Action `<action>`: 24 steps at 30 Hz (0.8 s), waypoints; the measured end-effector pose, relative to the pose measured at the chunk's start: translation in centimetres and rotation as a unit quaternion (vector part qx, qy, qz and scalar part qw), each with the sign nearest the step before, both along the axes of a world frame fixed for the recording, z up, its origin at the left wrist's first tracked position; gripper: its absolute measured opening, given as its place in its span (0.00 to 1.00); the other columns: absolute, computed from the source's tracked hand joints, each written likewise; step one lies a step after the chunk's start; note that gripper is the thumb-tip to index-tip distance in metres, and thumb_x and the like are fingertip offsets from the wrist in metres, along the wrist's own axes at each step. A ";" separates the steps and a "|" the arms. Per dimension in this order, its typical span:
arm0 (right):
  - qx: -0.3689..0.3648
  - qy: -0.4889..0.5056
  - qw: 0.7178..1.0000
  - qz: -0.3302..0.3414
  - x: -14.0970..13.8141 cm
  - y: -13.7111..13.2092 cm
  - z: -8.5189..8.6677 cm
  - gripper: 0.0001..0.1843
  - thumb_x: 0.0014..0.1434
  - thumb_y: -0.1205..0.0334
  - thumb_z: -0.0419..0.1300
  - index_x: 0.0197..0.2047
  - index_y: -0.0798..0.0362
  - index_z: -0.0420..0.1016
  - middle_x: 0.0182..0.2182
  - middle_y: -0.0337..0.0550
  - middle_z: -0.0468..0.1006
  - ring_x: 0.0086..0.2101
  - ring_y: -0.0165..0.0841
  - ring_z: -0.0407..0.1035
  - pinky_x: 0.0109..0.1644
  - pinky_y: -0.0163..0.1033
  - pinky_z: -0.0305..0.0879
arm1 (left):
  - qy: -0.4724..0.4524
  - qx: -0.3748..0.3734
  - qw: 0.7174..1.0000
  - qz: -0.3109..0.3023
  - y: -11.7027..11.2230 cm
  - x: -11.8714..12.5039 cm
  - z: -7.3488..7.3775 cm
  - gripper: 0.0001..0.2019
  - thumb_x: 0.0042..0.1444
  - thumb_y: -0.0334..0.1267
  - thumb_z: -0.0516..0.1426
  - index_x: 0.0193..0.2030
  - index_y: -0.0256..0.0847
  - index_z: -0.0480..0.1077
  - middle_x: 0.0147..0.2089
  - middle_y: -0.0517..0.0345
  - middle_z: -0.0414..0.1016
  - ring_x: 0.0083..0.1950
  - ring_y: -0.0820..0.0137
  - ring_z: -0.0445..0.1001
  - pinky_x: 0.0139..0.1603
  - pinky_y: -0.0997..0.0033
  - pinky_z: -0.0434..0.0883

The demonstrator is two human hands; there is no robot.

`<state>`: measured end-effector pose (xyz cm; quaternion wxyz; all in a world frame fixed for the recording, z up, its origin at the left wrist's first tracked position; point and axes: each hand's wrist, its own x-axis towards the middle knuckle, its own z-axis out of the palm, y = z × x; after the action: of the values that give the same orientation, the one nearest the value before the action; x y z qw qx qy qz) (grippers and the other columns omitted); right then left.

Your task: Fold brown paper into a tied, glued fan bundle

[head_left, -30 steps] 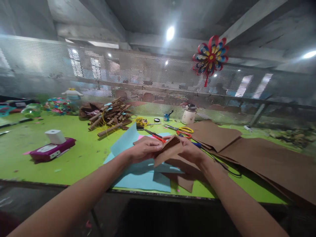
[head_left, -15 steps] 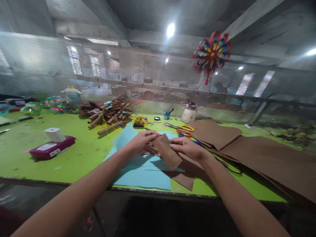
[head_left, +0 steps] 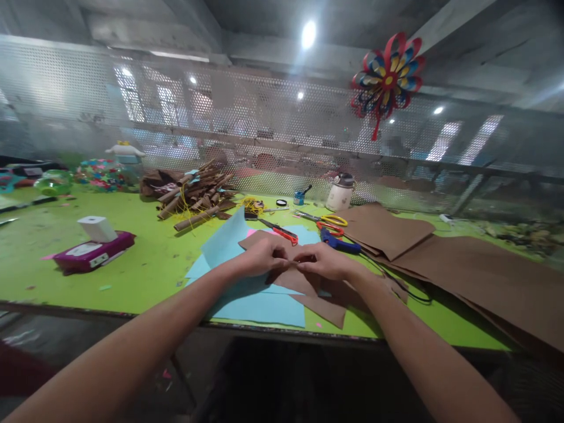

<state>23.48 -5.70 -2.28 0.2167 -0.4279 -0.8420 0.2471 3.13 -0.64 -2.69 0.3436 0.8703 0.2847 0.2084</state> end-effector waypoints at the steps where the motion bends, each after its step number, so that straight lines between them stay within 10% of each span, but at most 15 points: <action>1: 0.003 -0.013 1.000 -0.005 0.1 0.0 -0.1 0.11 0.56 0.65 0.55 0.39 0.56 0.77 0.34 0.42 0.78 0.35 0.33 0.68 0.38 0.35 0.63 | 0.016 0.024 1.000 0.008 0.2 0.0 -0.2 0.11 0.50 0.42 0.57 0.26 0.35 0.72 0.20 0.61 0.68 0.23 0.75 0.61 0.24 0.75 0.55; 24: 0.091 -0.142 0.986 -0.012 0.0 -1.0 0.1 0.08 0.51 0.76 0.54 0.30 0.55 0.71 0.34 0.42 0.72 0.32 0.30 0.62 0.34 0.33 0.55 | 0.067 0.204 0.976 -0.034 1.4 0.1 -2.1 0.05 0.50 0.28 0.53 0.27 0.37 0.70 0.28 0.58 0.69 0.29 0.71 0.62 0.30 0.73 0.55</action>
<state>23.44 -6.72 -2.22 0.1362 -0.4474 -0.8779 0.1030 3.21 0.75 -4.76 0.1456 0.9432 0.2287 0.1918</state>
